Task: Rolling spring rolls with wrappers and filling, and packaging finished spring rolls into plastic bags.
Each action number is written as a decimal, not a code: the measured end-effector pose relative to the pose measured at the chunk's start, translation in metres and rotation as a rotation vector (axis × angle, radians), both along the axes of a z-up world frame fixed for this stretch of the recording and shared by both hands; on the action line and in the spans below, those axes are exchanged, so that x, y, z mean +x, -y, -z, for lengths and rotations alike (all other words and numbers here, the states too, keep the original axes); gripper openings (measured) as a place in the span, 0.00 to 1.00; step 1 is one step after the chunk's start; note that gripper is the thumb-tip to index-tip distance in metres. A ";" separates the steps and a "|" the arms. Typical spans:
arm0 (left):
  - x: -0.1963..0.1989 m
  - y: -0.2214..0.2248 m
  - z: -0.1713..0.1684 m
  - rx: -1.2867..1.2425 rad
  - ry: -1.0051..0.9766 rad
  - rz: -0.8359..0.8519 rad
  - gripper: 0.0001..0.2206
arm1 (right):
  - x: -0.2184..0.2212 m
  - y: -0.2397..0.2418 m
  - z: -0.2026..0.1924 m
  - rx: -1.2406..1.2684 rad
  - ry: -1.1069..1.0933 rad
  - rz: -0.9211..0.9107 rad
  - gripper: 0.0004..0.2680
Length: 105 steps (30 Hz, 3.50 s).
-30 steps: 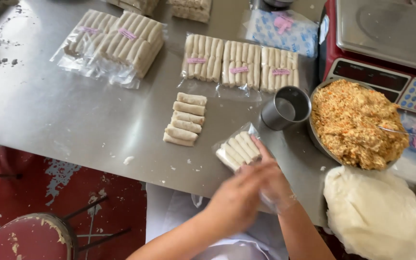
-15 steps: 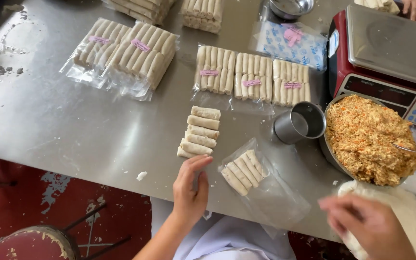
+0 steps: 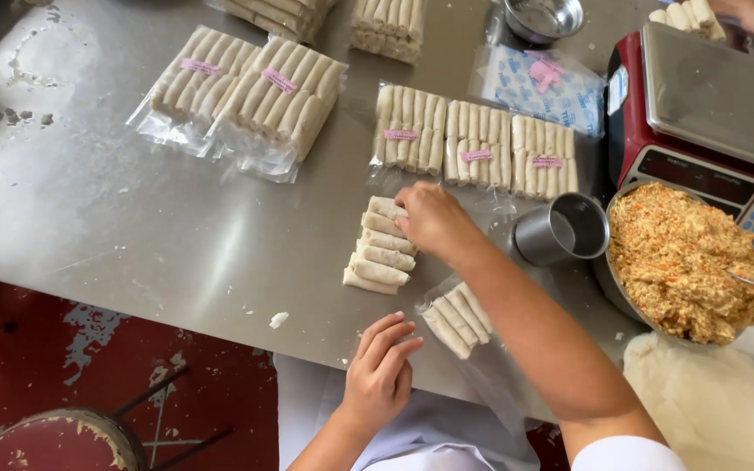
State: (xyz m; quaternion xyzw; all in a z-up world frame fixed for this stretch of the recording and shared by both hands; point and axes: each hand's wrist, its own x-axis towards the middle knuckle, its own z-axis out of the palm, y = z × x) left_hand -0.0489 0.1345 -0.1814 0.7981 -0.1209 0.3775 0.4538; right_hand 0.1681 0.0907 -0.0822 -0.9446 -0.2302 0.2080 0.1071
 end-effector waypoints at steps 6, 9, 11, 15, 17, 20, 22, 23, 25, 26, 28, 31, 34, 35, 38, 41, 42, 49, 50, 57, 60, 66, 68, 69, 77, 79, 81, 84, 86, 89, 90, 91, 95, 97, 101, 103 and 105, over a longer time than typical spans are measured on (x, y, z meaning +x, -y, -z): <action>-0.002 -0.004 -0.004 -0.056 -0.018 0.061 0.15 | 0.038 0.002 0.020 0.133 0.116 -0.026 0.06; -0.005 -0.010 -0.011 -0.321 -0.163 0.167 0.16 | 0.032 0.013 -0.008 0.396 0.196 0.008 0.06; 0.001 -0.014 -0.008 -0.645 -0.252 0.202 0.17 | 0.003 0.026 -0.050 0.479 0.095 0.077 0.06; 0.013 -0.032 -0.051 -1.054 -0.285 0.307 0.26 | -0.038 0.080 -0.071 0.961 -0.369 0.038 0.06; 0.021 -0.026 -0.076 -1.012 -0.279 0.359 0.28 | -0.050 0.100 -0.053 1.113 -0.492 0.041 0.07; 0.032 -0.008 -0.097 -0.935 -0.320 0.390 0.27 | -0.067 0.124 -0.029 1.331 -0.690 0.107 0.08; 0.037 0.005 -0.103 -0.895 -0.365 0.373 0.24 | -0.077 0.137 -0.018 1.400 -0.759 0.171 0.09; 0.038 0.009 -0.104 -0.867 -0.357 0.351 0.19 | -0.082 0.142 -0.016 1.434 -0.763 0.176 0.10; 0.038 0.018 -0.102 -0.840 -0.360 0.327 0.13 | -0.094 0.151 -0.013 1.471 -0.773 0.192 0.11; 0.038 0.022 -0.099 -0.999 -0.422 0.377 0.14 | -0.100 0.153 -0.013 1.507 -0.780 0.167 0.18; 0.041 0.029 -0.085 -1.158 -0.492 0.427 0.15 | -0.110 0.155 -0.007 1.549 -0.785 0.150 0.27; 0.041 0.040 -0.063 -1.372 -0.474 0.426 0.18 | -0.118 0.163 -0.009 1.604 -0.610 0.247 0.22; 0.025 0.042 -0.051 -1.133 -0.568 0.433 0.21 | -0.106 0.191 -0.044 1.095 -0.212 0.235 0.13; 0.020 0.042 -0.042 -0.803 -0.532 0.276 0.20 | -0.098 0.202 -0.056 0.873 0.066 0.302 0.11; 0.013 0.042 -0.017 -0.309 -0.373 0.065 0.16 | -0.050 0.230 -0.065 0.477 0.495 0.290 0.10; 0.014 0.043 -0.008 -0.068 -0.176 0.020 0.11 | -0.014 0.230 -0.065 0.182 0.517 0.272 0.10; 0.013 0.044 -0.007 0.005 -0.101 0.018 0.10 | -0.006 0.225 -0.066 0.051 0.370 0.320 0.09; 0.013 0.047 -0.020 0.013 -0.100 0.056 0.05 | -0.026 0.208 -0.095 0.166 0.062 0.602 0.12; 0.014 0.052 -0.023 0.039 -0.094 0.073 0.03 | -0.027 0.223 -0.083 0.417 0.205 0.513 0.10; 0.019 0.136 0.017 0.460 -0.265 0.238 0.10 | -0.087 0.312 0.010 1.738 -0.207 0.662 0.13; 0.024 0.131 0.009 0.445 -0.205 0.250 0.05 | -0.154 0.344 0.036 1.810 -0.059 0.820 0.16; 0.032 0.123 -0.036 0.004 -0.172 0.418 0.02 | -0.266 0.320 0.102 1.415 -0.227 1.222 0.14; 0.034 0.126 -0.042 0.004 -0.142 0.444 0.02 | -0.249 0.279 0.086 1.348 -0.192 1.210 0.16; 0.033 0.126 -0.046 0.005 -0.115 0.460 0.03 | -0.241 0.258 0.077 1.278 -0.166 1.192 0.17; 0.044 0.097 -0.030 0.268 -0.215 0.000 0.23 | -0.150 0.230 0.082 0.795 0.399 0.513 0.13; 0.042 0.091 -0.016 0.366 -0.406 -0.183 0.38 | -0.150 0.241 0.081 0.612 0.574 0.463 0.10; 0.041 0.089 -0.005 0.336 -0.446 -0.139 0.36 | -0.151 0.257 0.075 0.502 0.578 0.654 0.05; 0.049 0.075 -0.003 0.424 -0.394 -0.057 0.31 | -0.153 0.268 0.086 0.603 0.515 0.769 0.22; 0.056 0.051 -0.006 0.526 -0.445 0.066 0.29 | -0.168 0.258 0.097 0.583 0.377 0.690 0.17; 0.046 0.044 -0.031 0.631 -0.545 0.284 0.34 | -0.192 0.244 0.098 0.655 0.177 0.490 0.09; 0.039 0.047 -0.043 0.634 -0.594 0.384 0.41 | -0.200 0.240 0.096 0.746 0.115 0.374 0.08; 0.025 0.062 -0.043 0.634 -0.595 0.377 0.41 | -0.204 0.237 0.096 0.748 0.113 0.368 0.08; -0.003 0.105 -0.024 0.897 -0.347 -0.013 0.49 | -0.213 0.235 0.098 0.797 0.163 0.251 0.08; 0.007 0.112 -0.009 0.682 -0.433 -0.009 0.38 | -0.210 0.236 0.099 0.821 0.219 0.172 0.08; 0.031 0.115 0.002 0.685 -0.364 -0.343 0.36 | -0.219 0.230 0.099 0.814 0.196 0.077 0.10; 0.041 0.117 0.000 0.701 -0.332 -0.464 0.38 | -0.219 0.228 0.100 0.798 0.182 0.049 0.11; 0.038 0.122 0.000 0.779 -0.366 -0.429 0.32 | -0.220 0.232 0.103 0.786 0.055 0.176 0.10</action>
